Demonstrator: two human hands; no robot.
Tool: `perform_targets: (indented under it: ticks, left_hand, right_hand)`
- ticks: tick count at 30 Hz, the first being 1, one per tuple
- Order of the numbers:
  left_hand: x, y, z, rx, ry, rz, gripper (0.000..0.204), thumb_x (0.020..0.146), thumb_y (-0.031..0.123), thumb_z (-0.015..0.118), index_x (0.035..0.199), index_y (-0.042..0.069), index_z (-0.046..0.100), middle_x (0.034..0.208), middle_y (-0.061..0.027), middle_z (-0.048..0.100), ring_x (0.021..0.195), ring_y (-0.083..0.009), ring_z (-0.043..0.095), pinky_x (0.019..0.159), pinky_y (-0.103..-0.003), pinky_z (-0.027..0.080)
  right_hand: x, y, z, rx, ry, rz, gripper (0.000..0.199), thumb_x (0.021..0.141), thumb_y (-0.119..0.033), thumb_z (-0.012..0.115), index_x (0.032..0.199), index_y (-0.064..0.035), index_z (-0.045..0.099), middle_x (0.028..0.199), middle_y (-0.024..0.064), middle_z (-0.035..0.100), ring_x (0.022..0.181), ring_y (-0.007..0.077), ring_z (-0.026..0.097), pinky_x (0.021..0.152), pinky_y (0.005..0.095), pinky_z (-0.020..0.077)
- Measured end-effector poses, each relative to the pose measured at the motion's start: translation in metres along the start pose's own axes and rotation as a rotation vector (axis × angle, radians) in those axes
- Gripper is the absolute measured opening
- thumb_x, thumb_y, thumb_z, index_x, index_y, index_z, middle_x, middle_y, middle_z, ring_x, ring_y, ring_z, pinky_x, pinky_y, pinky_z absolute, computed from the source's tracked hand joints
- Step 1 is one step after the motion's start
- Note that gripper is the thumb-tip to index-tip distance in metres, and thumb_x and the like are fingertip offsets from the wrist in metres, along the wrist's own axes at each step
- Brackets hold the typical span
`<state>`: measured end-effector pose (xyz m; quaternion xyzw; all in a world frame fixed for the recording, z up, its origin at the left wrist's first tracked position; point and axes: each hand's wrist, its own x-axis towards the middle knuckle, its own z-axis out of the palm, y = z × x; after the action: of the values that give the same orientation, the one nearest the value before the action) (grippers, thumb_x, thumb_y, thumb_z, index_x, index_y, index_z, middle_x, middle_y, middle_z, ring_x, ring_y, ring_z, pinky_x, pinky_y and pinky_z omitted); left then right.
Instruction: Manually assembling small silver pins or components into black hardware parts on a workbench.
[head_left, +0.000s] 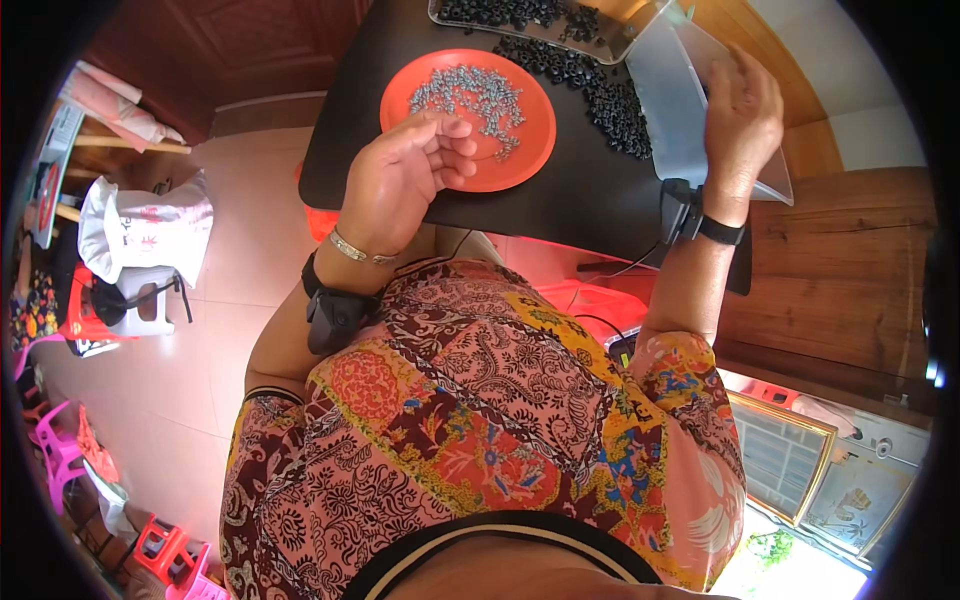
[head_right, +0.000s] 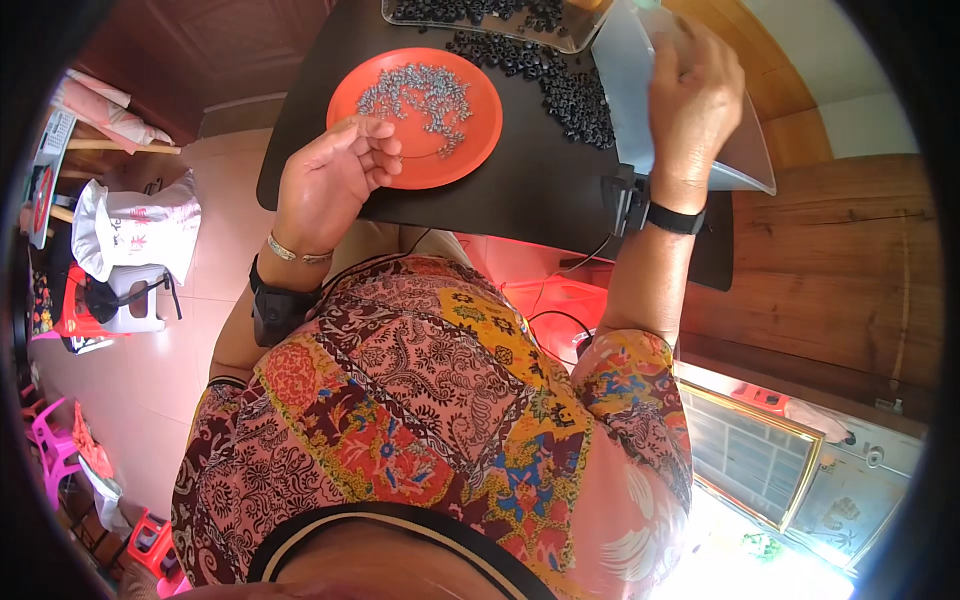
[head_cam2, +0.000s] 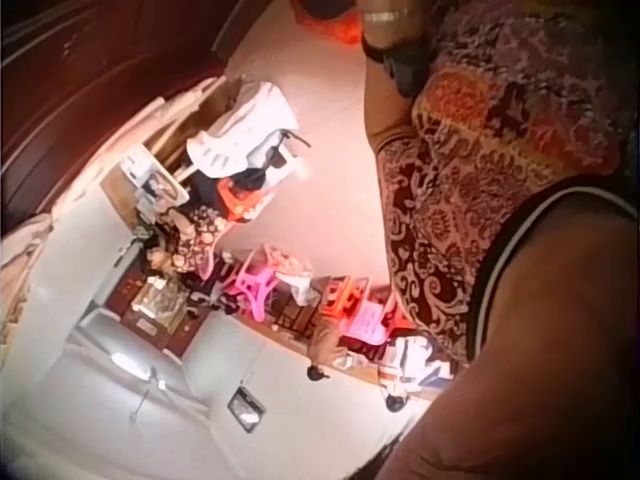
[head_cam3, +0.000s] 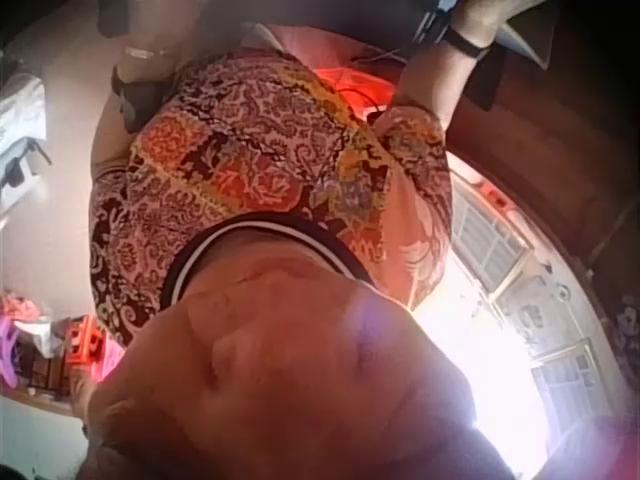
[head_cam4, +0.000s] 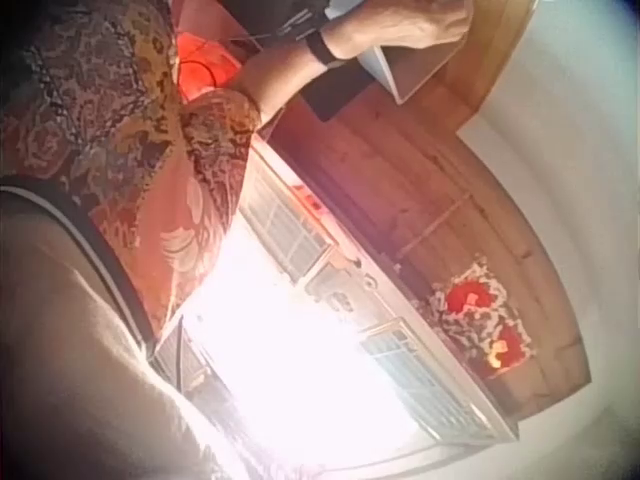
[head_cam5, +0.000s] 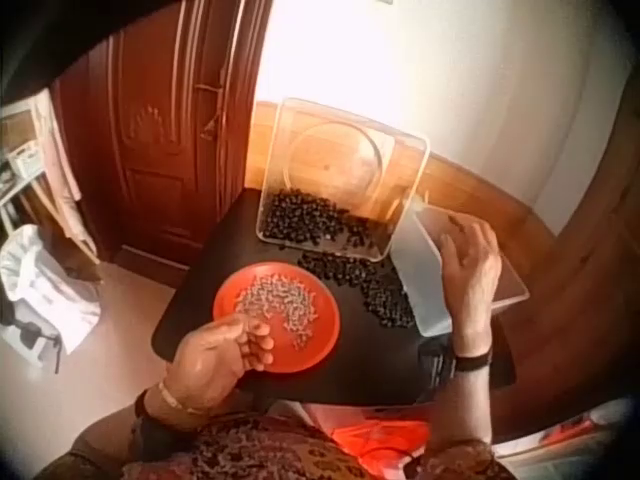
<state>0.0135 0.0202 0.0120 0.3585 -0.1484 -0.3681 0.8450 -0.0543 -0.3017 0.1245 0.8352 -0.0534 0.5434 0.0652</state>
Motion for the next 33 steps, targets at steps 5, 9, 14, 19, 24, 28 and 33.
perform_targets:
  ticks: [5, 9, 14, 19, 24, 28, 33]
  left_hand:
    - [-0.004, -0.001, -0.001, -0.026, 0.043, -0.004, 0.029, 0.097, 0.027, 0.044, 0.1, 0.002, 0.057, 0.094, -0.0094, 0.062, 0.084, -0.0199, 0.059, 0.077, -0.031, 0.045]
    - [-0.005, 0.002, -0.003, -0.022, 0.043, -0.006, 0.027, 0.096, 0.026, 0.044, 0.097, 0.003, 0.057, 0.09, -0.0088, 0.062, 0.08, -0.0197, 0.06, 0.073, -0.03, 0.045]
    - [-0.007, 0.001, -0.005, -0.035, 0.08, -0.01, 0.027, 0.096, 0.026, 0.043, 0.096, 0.002, 0.057, 0.089, -0.0088, 0.062, 0.078, -0.0196, 0.06, 0.071, -0.029, 0.045]
    - [-0.008, 0.001, -0.006, -0.046, 0.098, -0.019, 0.027, 0.096, 0.026, 0.044, 0.095, 0.002, 0.057, 0.089, -0.0084, 0.062, 0.077, -0.0191, 0.06, 0.071, -0.029, 0.045]
    - [-0.006, 0.0, -0.006, -0.041, 0.1, -0.036, 0.027, 0.096, 0.026, 0.044, 0.094, 0.003, 0.058, 0.087, -0.0074, 0.063, 0.076, -0.0181, 0.06, 0.07, -0.029, 0.045]
    - [-0.005, 0.0, -0.005, -0.022, 0.101, -0.043, 0.026, 0.096, 0.025, 0.045, 0.094, 0.003, 0.058, 0.088, -0.0074, 0.063, 0.077, -0.0178, 0.06, 0.071, -0.029, 0.045]
    - [-0.002, -0.004, 0.001, 0.061, 0.068, -0.053, 0.024, 0.094, 0.024, 0.045, 0.096, 0.003, 0.058, 0.088, -0.0064, 0.063, 0.078, -0.017, 0.061, 0.071, -0.028, 0.046]
  right_hand:
    - [-0.024, -0.015, 0.05, 0.195, -0.366, 0.009, 0.021, 0.085, -0.022, 0.065, 0.102, -0.0122, 0.071, 0.096, 0.013, 0.069, 0.087, 0.0266, 0.067, 0.076, 0.035, 0.0521]
    - [-0.038, -0.007, 0.091, 0.266, -0.676, 0.145, 0.02, 0.085, -0.02, 0.056, 0.096, -0.0109, 0.071, 0.094, 0.0147, 0.068, 0.091, 0.0339, 0.064, 0.079, 0.0427, 0.0501]
    - [-0.051, 0.003, 0.123, 0.219, -0.811, 0.131, 0.019, 0.084, -0.023, 0.057, 0.093, -0.0124, 0.07, 0.091, 0.0146, 0.069, 0.089, 0.0342, 0.064, 0.079, 0.0438, 0.0503]
    - [-0.058, -0.009, 0.129, 0.079, -0.967, 0.044, 0.022, 0.079, -0.027, 0.066, 0.091, -0.0089, 0.069, 0.087, 0.0127, 0.069, 0.087, 0.0327, 0.065, 0.077, 0.041, 0.0508]
    - [-0.067, -0.009, 0.13, 0.05, -0.93, -0.002, 0.022, 0.08, -0.028, 0.066, 0.089, -0.0075, 0.068, 0.093, 0.0115, 0.067, 0.088, 0.0336, 0.063, 0.077, 0.0417, 0.0505]
    - [-0.065, -0.01, 0.115, 0.167, -0.781, -0.052, 0.021, 0.084, -0.025, 0.065, 0.094, -0.0067, 0.067, 0.1, 0.0101, 0.065, 0.09, 0.0304, 0.063, 0.077, 0.0377, 0.0501]
    - [-0.041, -0.068, 0.048, 0.714, -0.701, 0.045, 0.019, 0.082, -0.009, 0.067, 0.1, -0.0037, 0.065, 0.098, 0.0094, 0.064, 0.091, 0.0245, 0.062, 0.078, 0.0323, 0.0493]
